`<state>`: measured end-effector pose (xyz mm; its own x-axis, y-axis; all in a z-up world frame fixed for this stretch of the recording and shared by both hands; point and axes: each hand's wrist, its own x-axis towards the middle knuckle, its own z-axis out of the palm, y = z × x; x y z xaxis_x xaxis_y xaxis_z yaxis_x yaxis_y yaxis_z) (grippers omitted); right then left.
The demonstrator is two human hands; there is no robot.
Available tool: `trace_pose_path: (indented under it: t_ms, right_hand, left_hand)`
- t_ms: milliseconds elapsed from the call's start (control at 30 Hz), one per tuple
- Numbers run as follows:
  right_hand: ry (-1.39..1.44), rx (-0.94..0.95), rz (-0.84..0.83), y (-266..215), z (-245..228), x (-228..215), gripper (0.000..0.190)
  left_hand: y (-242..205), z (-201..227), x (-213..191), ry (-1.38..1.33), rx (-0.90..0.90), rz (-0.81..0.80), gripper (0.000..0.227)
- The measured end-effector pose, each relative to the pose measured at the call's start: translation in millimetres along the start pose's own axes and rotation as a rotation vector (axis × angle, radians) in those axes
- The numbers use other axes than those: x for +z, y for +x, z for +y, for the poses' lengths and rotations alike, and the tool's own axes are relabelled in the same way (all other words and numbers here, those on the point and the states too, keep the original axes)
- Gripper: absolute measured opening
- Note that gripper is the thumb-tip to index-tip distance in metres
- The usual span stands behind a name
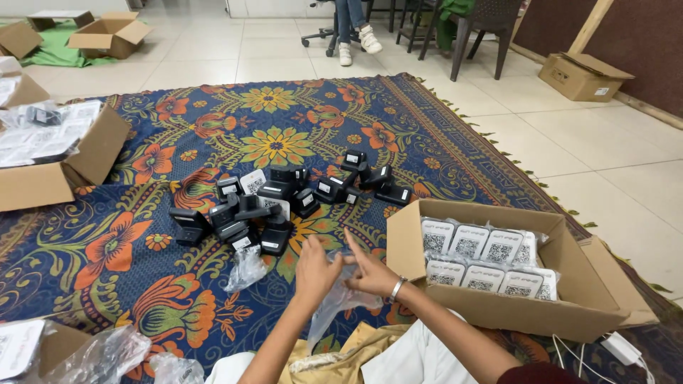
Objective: The person packs electronic components or barcode scanners into plastic bags and organizes them on the floor and in boxes.
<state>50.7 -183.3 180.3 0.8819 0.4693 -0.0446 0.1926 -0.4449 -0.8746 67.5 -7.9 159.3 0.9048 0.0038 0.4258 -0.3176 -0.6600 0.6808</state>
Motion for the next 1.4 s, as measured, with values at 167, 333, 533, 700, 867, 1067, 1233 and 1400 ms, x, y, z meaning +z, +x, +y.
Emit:
trace_pose_path:
  t_ms: [167,333,533,700,867,1067,1233,1400]
  right_hand:
    - [-0.194,-0.067,-0.015,4.4,-5.0,-1.5,0.123]
    - [-0.288,-0.151,-0.046,-2.1,-22.6,-12.9,0.119]
    - [-0.222,-0.156,-0.025,-6.2,-28.0,-40.1,0.110]
    - [0.004,-0.211,0.152,2.4,20.1,-55.0,0.077]
    - [0.203,-0.077,0.406,39.3,90.7,-68.1,0.047]
    - [0.330,0.174,0.449,137.1,196.8,-100.6,0.038]
    - [0.178,0.294,0.495,227.0,267.5,-155.0,0.044]
    - [-0.395,0.366,0.719,330.0,444.9,-224.6,0.077]
  left_hand:
    - [14.7,-42.5,11.7,-0.010,-0.051,-0.075,0.049]
    - [26.6,-63.4,2.7,-0.006,0.024,-0.150,0.031]
    - [46.7,-89.5,2.3,0.052,0.004,-0.340,0.020]
    - [48.7,-83.1,-0.4,0.185,0.057,-0.208,0.029]
    - [55.1,-23.4,-16.0,0.354,0.142,-0.094,0.044]
    - [92.7,-5.1,24.4,0.358,0.261,-0.026,0.053]
    - [131.9,-23.0,92.3,0.340,0.276,-0.085,0.057]
    - [161.8,-34.5,140.7,0.278,0.287,-0.125,0.061]
